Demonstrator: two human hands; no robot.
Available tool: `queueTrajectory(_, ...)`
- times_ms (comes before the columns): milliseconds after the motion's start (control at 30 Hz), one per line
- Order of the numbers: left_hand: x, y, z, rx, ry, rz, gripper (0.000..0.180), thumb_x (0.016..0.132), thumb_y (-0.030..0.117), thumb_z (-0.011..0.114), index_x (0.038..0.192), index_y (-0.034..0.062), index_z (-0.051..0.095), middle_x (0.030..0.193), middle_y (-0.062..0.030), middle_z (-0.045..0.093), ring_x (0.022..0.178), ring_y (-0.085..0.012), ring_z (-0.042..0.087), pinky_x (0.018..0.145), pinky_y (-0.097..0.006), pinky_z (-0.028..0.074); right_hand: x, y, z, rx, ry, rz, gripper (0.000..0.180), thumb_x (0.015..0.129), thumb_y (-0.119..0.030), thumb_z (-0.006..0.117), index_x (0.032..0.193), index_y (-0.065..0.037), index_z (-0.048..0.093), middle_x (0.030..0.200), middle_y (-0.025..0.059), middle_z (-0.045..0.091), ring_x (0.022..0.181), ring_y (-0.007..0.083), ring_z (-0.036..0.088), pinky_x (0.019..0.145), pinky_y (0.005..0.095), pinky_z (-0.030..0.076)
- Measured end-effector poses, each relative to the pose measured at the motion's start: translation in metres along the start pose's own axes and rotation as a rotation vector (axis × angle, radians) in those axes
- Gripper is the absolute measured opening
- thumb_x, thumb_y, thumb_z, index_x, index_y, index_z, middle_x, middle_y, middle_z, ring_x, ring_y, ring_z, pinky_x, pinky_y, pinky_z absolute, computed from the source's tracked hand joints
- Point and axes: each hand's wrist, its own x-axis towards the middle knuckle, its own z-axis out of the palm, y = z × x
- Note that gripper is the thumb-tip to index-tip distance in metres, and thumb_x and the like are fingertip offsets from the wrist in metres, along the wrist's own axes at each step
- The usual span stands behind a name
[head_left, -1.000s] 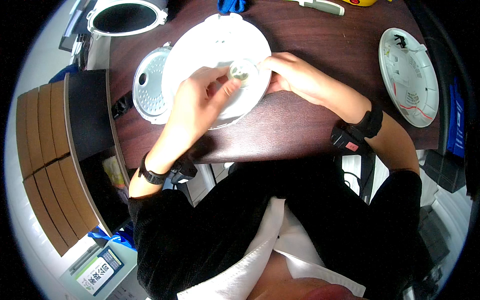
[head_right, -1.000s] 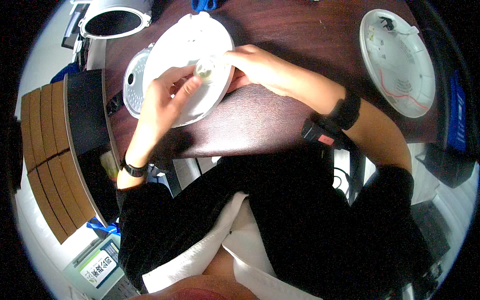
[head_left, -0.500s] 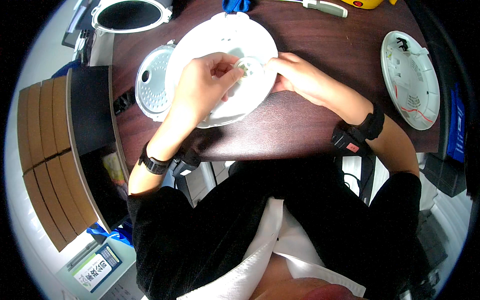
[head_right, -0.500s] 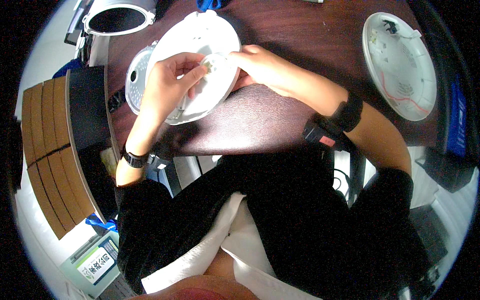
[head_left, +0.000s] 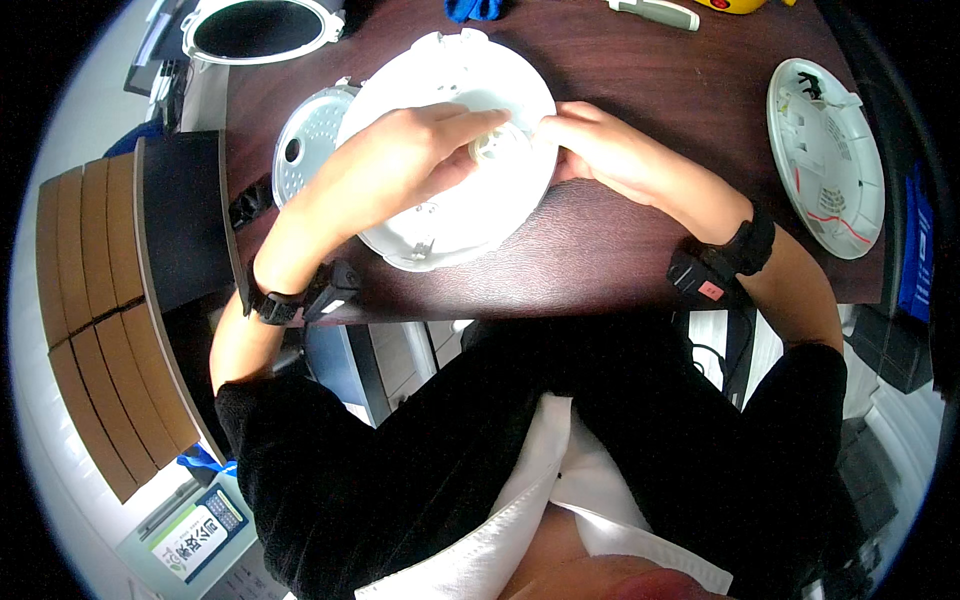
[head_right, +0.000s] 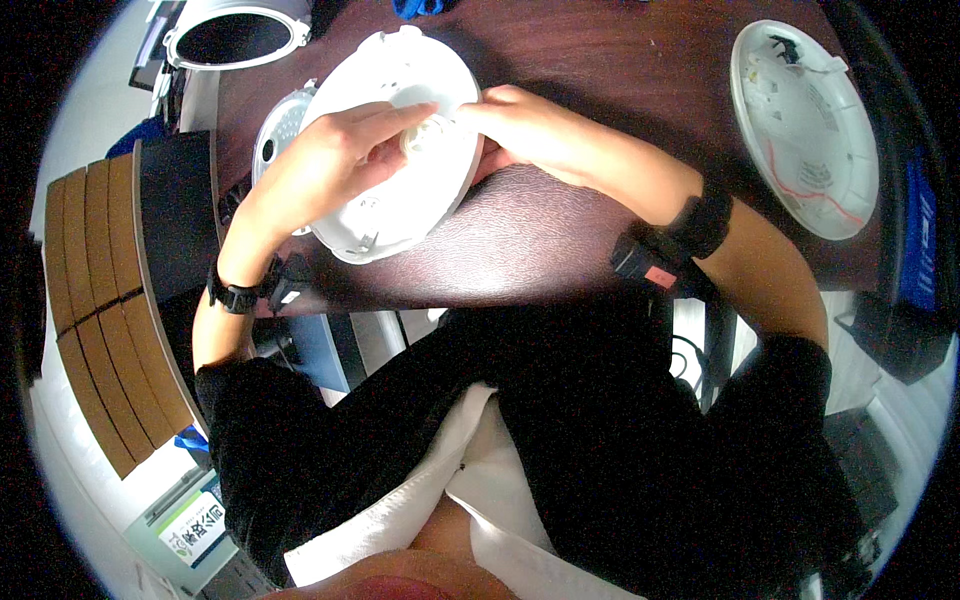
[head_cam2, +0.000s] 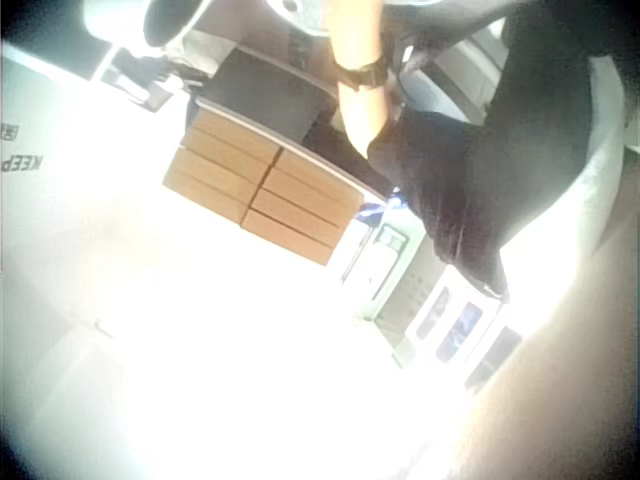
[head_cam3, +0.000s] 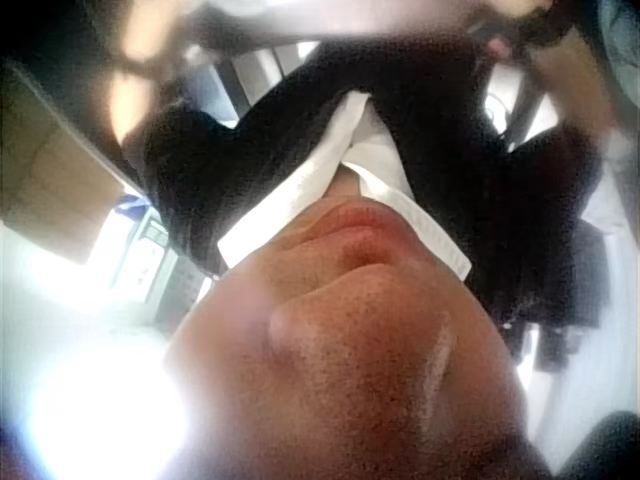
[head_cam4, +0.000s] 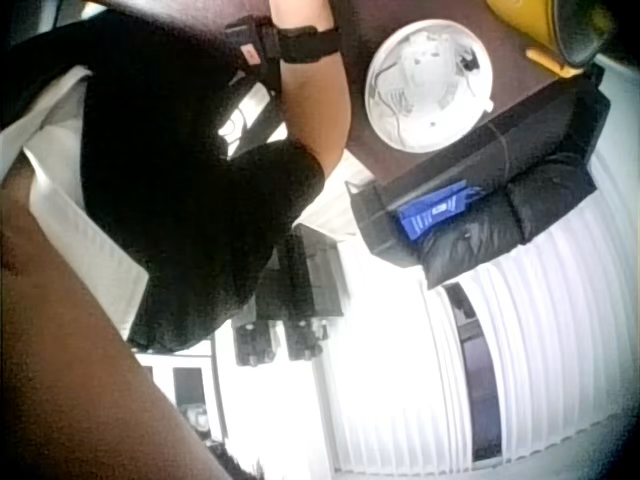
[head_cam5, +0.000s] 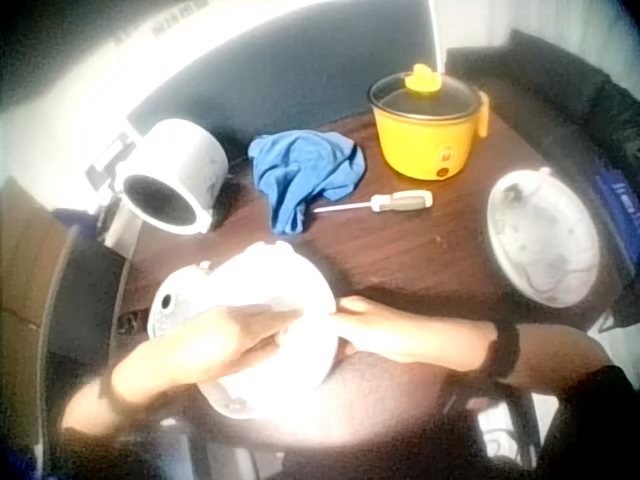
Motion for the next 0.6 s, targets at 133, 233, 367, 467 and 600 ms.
queueTrajectory(133,0.006,0.001,-0.004,0.035,-0.091,0.035,0.047,0.075,0.004,0.061,0.121,0.0063,0.054,0.09,-0.0153,0.061,0.073,-0.0296,0.062,0.069,-0.037,0.05,0.0,0.0,0.0,0.023,-0.01,0.005,0.042,0.091,-0.025,0.049,0.116,0.009,0.049,0.107,0.0167,0.059,0.097,0.0232,0.06,0.086,0.0377,0.051)
queueTrajectory(233,0.007,0.001,-0.004,0.065,-0.086,0.051,0.047,0.075,0.004,0.061,0.121,0.0066,0.052,0.09,-0.0156,0.061,0.075,-0.0304,0.063,0.068,-0.038,0.049,0.0,0.002,0.001,0.007,0.051,0.005,0.041,0.091,-0.024,0.049,0.115,0.008,0.05,0.106,0.016,0.06,0.096,0.023,0.061,0.085,0.0373,0.051)
queueTrajectory(367,0.008,0.005,-0.005,0.07,-0.114,0.034,0.046,0.074,0.005,0.062,0.119,0.0068,0.052,0.085,-0.0148,0.061,0.075,-0.0315,0.063,0.067,-0.039,0.048,-0.003,-0.002,0.004,-0.049,0.056,0.008,0.04,0.09,-0.024,0.05,0.115,0.007,0.051,0.105,0.0149,0.061,0.095,0.0225,0.061,0.085,0.0365,0.051)
queueTrajectory(467,0.011,0.008,-0.006,0.026,-0.153,-0.037,0.045,0.074,0.007,0.063,0.118,0.0069,0.052,0.081,-0.0141,0.061,0.073,-0.0313,0.062,0.066,-0.038,0.048,-0.004,-0.004,0.004,-0.062,0.061,0.028,0.039,0.089,-0.023,0.05,0.114,0.006,0.052,0.104,0.0142,0.061,0.094,0.0218,0.061,0.084,0.0361,0.052)
queueTrajectory(600,0.011,0.007,-0.007,-0.057,-0.164,-0.08,0.043,0.073,0.009,0.064,0.115,0.0065,0.054,0.077,-0.014,0.06,0.071,-0.0297,0.062,0.063,-0.037,0.047,-0.007,-0.01,0.009,-0.067,0.076,0.027,0.039,0.089,-0.024,0.05,0.113,0.007,0.053,0.103,0.0142,0.062,0.094,0.0213,0.062,0.084,0.036,0.052)
